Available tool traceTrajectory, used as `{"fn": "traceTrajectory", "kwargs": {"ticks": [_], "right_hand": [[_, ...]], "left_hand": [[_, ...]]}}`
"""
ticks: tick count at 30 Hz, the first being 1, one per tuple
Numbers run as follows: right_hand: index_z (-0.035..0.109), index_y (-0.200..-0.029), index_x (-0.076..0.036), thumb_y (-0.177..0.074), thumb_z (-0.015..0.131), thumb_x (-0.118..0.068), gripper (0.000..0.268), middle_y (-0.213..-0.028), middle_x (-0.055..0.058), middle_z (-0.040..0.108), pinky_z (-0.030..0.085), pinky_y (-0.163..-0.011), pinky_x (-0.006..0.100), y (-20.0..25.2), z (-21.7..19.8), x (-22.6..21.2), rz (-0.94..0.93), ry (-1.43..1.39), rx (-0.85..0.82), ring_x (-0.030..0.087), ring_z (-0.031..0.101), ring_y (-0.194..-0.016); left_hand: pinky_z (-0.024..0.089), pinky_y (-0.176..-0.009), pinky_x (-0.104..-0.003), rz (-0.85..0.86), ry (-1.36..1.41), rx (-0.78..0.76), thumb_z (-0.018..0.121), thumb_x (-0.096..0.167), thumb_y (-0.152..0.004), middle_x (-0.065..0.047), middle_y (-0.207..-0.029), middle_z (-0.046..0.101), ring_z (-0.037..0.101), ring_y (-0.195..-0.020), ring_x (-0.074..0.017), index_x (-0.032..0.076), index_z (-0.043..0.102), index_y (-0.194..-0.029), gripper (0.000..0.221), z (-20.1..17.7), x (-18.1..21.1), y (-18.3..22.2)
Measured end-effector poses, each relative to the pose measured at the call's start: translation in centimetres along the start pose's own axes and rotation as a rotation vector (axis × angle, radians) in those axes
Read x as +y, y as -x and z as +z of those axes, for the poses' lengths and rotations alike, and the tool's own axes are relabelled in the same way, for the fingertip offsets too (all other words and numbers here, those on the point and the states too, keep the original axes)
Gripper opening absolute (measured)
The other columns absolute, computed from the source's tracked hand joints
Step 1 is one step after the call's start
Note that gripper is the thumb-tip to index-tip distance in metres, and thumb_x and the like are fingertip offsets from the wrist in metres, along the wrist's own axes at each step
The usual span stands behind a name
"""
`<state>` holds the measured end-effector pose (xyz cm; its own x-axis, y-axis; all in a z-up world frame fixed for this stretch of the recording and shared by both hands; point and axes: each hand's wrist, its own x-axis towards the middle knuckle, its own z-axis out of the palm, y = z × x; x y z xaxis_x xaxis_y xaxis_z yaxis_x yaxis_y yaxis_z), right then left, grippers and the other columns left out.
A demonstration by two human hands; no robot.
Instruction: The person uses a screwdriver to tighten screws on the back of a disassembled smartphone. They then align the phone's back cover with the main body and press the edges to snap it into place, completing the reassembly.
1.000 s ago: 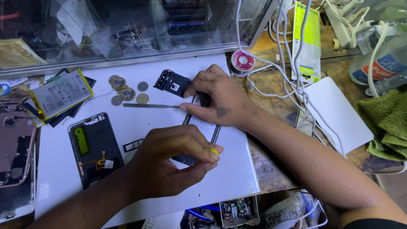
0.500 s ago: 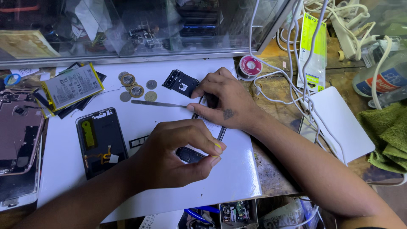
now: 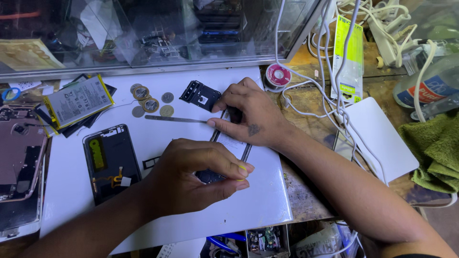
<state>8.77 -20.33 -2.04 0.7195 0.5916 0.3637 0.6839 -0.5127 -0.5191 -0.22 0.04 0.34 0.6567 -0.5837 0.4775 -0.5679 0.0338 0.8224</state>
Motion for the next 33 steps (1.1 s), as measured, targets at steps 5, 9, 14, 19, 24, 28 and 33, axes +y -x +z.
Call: {"fn": "traceTrajectory", "kwargs": {"ticks": [5,9,14,19,24,28,33], "right_hand": [[0.078,-0.096,-0.01,-0.085,0.081,-0.041,0.032,-0.093,0.005,0.068,0.05,-0.079,0.036,0.0,-0.1,-0.1,0.005,0.019,-0.006,0.024,0.056,-0.093],[0.078,-0.096,-0.01,-0.085,0.081,-0.041,0.032,-0.093,0.005,0.068,0.05,-0.08,0.036,-0.1,0.0,-0.2,-0.002,0.02,-0.003,0.024,0.056,-0.094],[0.078,-0.096,-0.011,-0.085,0.08,-0.042,0.033,-0.093,0.005,0.068,0.05,-0.079,0.036,0.0,-0.1,-0.1,0.014,0.021,-0.01,0.024,0.056,-0.093],[0.078,-0.097,-0.01,-0.086,0.08,-0.04,0.032,-0.093,0.006,0.068,0.05,-0.08,0.037,0.1,-0.1,0.0,-0.011,0.008,0.005,0.025,0.056,-0.093],[0.078,-0.096,-0.01,-0.085,0.08,-0.041,0.033,-0.093,0.005,0.068,0.05,-0.08,0.036,0.0,-0.1,-0.1,0.016,0.0,0.003,0.025,0.057,-0.094],[0.078,-0.097,-0.01,-0.085,0.08,-0.041,0.033,-0.094,0.006,0.068,0.05,-0.081,0.037,0.1,0.0,0.2,0.0,0.018,0.003,0.026,0.056,-0.094],[0.077,-0.098,-0.009,-0.086,0.079,-0.041,0.034,-0.094,0.006,0.067,0.05,-0.082,0.037,0.2,0.0,0.4,-0.021,0.015,0.006,0.026,0.057,-0.095]], "left_hand": [[0.066,-0.09,-0.032,0.005,0.014,-0.03,0.079,0.003,-0.091,-0.006,-0.103,0.079,0.082,-0.103,-0.0198,0.008,0.066,-0.098,0.015,-0.2,0.2,-0.1],[0.065,-0.09,-0.032,0.01,0.01,-0.045,0.077,0.002,-0.092,-0.008,-0.107,0.079,0.081,-0.104,-0.0204,0.008,0.065,-0.1,0.015,-0.3,0.2,-0.1],[0.066,-0.09,-0.032,0.003,0.02,-0.054,0.075,0.002,-0.094,-0.008,-0.112,0.079,0.082,-0.104,-0.0204,0.009,0.062,-0.104,0.018,-0.2,0.1,0.0],[0.066,-0.089,-0.032,-0.026,0.054,-0.068,0.072,0.001,-0.097,-0.008,-0.115,0.079,0.082,-0.104,-0.021,0.008,0.058,-0.106,0.018,-0.2,0.0,0.1],[0.067,-0.085,-0.031,-0.06,0.049,-0.062,0.073,0.004,-0.098,-0.009,-0.119,0.079,0.082,-0.095,-0.0176,0.009,0.061,-0.111,0.018,0.0,-0.5,0.3],[0.062,-0.091,-0.033,0.092,0.019,-0.021,0.08,0.008,-0.093,-0.015,-0.128,0.07,0.074,-0.112,-0.024,0.009,0.061,-0.114,0.028,0.1,-0.8,0.2],[0.061,-0.08,-0.029,0.07,-0.019,0.048,0.085,0.008,-0.09,-0.007,-0.105,0.068,0.073,-0.094,-0.0161,0.01,0.063,-0.107,0.028,0.4,-1.0,0.5]]}}
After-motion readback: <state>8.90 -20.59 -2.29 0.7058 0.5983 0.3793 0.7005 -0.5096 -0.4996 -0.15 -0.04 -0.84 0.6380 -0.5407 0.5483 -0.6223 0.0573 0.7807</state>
